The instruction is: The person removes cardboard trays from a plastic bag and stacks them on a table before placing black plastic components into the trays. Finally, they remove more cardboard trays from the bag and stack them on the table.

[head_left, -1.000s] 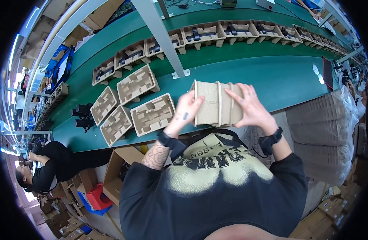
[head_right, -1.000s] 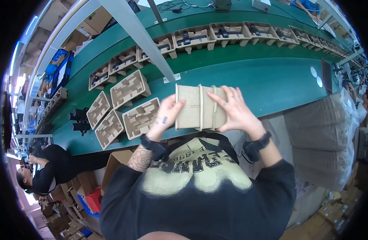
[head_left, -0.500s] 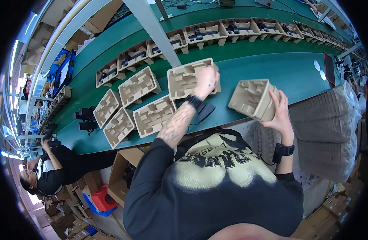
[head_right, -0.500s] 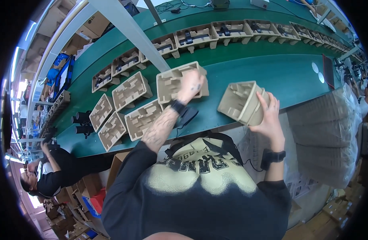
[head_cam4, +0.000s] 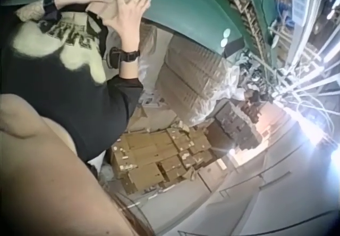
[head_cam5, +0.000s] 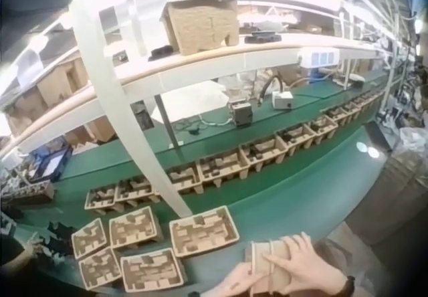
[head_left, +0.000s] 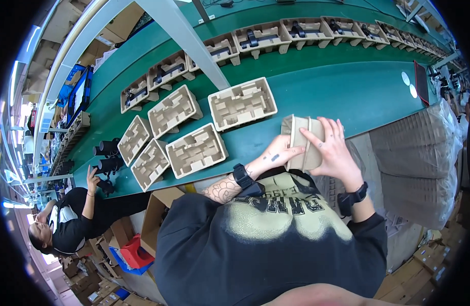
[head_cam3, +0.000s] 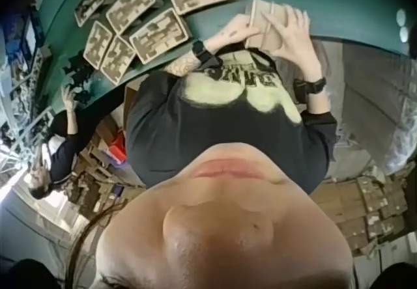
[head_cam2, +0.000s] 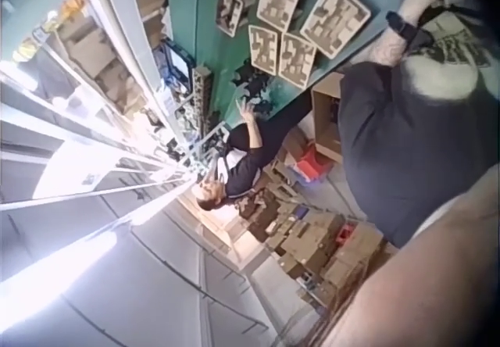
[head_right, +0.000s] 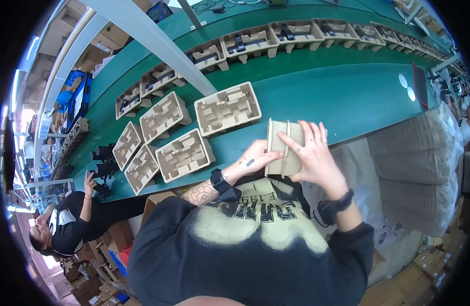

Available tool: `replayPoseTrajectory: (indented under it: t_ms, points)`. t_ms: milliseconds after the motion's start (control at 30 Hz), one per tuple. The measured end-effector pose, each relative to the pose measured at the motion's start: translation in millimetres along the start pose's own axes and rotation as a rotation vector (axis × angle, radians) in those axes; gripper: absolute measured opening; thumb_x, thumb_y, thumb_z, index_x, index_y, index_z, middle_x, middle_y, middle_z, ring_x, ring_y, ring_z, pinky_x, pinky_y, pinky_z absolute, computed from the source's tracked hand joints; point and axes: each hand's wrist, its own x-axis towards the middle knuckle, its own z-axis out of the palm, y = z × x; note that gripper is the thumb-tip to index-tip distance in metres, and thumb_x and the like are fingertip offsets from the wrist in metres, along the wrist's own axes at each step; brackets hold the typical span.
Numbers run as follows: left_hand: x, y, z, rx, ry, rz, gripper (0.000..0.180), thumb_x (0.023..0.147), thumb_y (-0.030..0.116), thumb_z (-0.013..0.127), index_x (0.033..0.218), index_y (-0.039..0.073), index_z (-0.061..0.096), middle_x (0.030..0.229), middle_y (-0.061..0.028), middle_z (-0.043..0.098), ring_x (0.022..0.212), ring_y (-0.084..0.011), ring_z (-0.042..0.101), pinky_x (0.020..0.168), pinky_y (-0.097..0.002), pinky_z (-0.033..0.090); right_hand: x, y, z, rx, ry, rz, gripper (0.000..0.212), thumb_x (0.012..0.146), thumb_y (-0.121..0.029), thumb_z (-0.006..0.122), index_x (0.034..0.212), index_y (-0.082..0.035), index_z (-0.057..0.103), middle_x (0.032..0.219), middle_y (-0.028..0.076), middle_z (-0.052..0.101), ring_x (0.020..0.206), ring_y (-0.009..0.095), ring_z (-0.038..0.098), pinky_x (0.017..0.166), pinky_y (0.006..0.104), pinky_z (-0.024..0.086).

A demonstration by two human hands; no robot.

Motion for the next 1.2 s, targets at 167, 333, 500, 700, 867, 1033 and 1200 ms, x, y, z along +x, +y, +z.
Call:
replayPoseTrajectory:
  t_ms: [167, 333, 500, 700, 867, 1033, 1200]
  points:
    - [-6, -26, 3, -0.245, 0.195, 0.159, 0.025, 0.088, 0.015, 0.063, 0.106, -0.003, 0.061, 0.089, -0.006, 0.067, 0.077, -0.011, 0.063, 0.072, -0.0261, 0.052, 16, -2, -3, 0.085, -0.04, -0.052, 0.098, 0.044, -0.029, 0.079, 0.135, -0.024, 0.045, 0.134, 0.022, 0.032, 0.126, 0.043, 0.029, 0.11, 0.0548, 0.019]
    - [-18, -10, -31, -0.291, 0.13, 0.035, 0.021, 0.088, 0.01, 0.062, 0.103, -0.004, 0.062, 0.088, -0.0075, 0.068, 0.08, -0.009, 0.063, 0.069, -0.0252, 0.052, 27, 0, 8, 0.074, 0.048, -0.093, 0.098, 0.045, -0.031, 0.078, 0.136, -0.022, 0.044, 0.134, 0.022, 0.033, 0.123, 0.043, 0.032, 0.105, 0.0531, 0.024]
    - [-16, -6, -21, -0.301, 0.206, 0.097, 0.02, 0.088, 0.008, 0.061, 0.104, -0.004, 0.061, 0.089, -0.0057, 0.067, 0.079, -0.0073, 0.06, 0.068, -0.023, 0.05, 21, 4, -6, 0.128, 0.011, -0.123, 0.099, 0.044, -0.032, 0.078, 0.137, -0.02, 0.044, 0.134, 0.021, 0.034, 0.121, 0.043, 0.033, 0.102, 0.0517, 0.027]
    - [-14, -10, -31, -0.296, 0.128, 0.071, 0.021, 0.088, 0.008, 0.062, 0.106, -0.004, 0.06, 0.092, -0.0053, 0.066, 0.077, -0.007, 0.06, 0.066, -0.0233, 0.05, 16, 5, -4, 0.116, 0.022, -0.074, 0.1, 0.043, -0.032, 0.078, 0.137, -0.019, 0.044, 0.135, 0.021, 0.034, 0.122, 0.043, 0.033, 0.103, 0.0516, 0.027]
    - [-15, -23, -16, -0.438, 0.222, 0.158, 0.02, 0.088, 0.009, 0.063, 0.103, -0.003, 0.061, 0.091, -0.0044, 0.066, 0.075, -0.0081, 0.06, 0.065, -0.0236, 0.05, 15, 5, 2, 0.126, -0.015, -0.079, 0.102, 0.043, -0.034, 0.078, 0.137, -0.019, 0.043, 0.135, 0.022, 0.033, 0.122, 0.043, 0.033, 0.104, 0.0514, 0.026]
    - [-26, -19, -30, -0.173, 0.306, 0.108, 0.023, 0.084, 0.012, 0.064, 0.098, -0.005, 0.06, 0.078, -0.0086, 0.066, 0.07, -0.0119, 0.062, 0.061, -0.0279, 0.05, -13, 26, -7, -0.03, -0.063, 0.107, 0.104, 0.042, -0.034, 0.079, 0.138, -0.019, 0.042, 0.136, 0.022, 0.031, 0.125, 0.044, 0.03, 0.106, 0.0503, 0.025]
    - [-38, -9, -34, 0.361, 0.226, 0.14, 0.028, 0.079, 0.016, 0.061, 0.094, -0.008, 0.058, 0.067, -0.018, 0.062, 0.062, -0.0253, 0.062, 0.058, -0.0363, 0.05, -8, 61, -13, 0.189, 0.059, 0.096, 0.104, 0.042, -0.033, 0.08, 0.138, -0.02, 0.041, 0.138, 0.023, 0.03, 0.129, 0.044, 0.027, 0.108, 0.0487, 0.024]
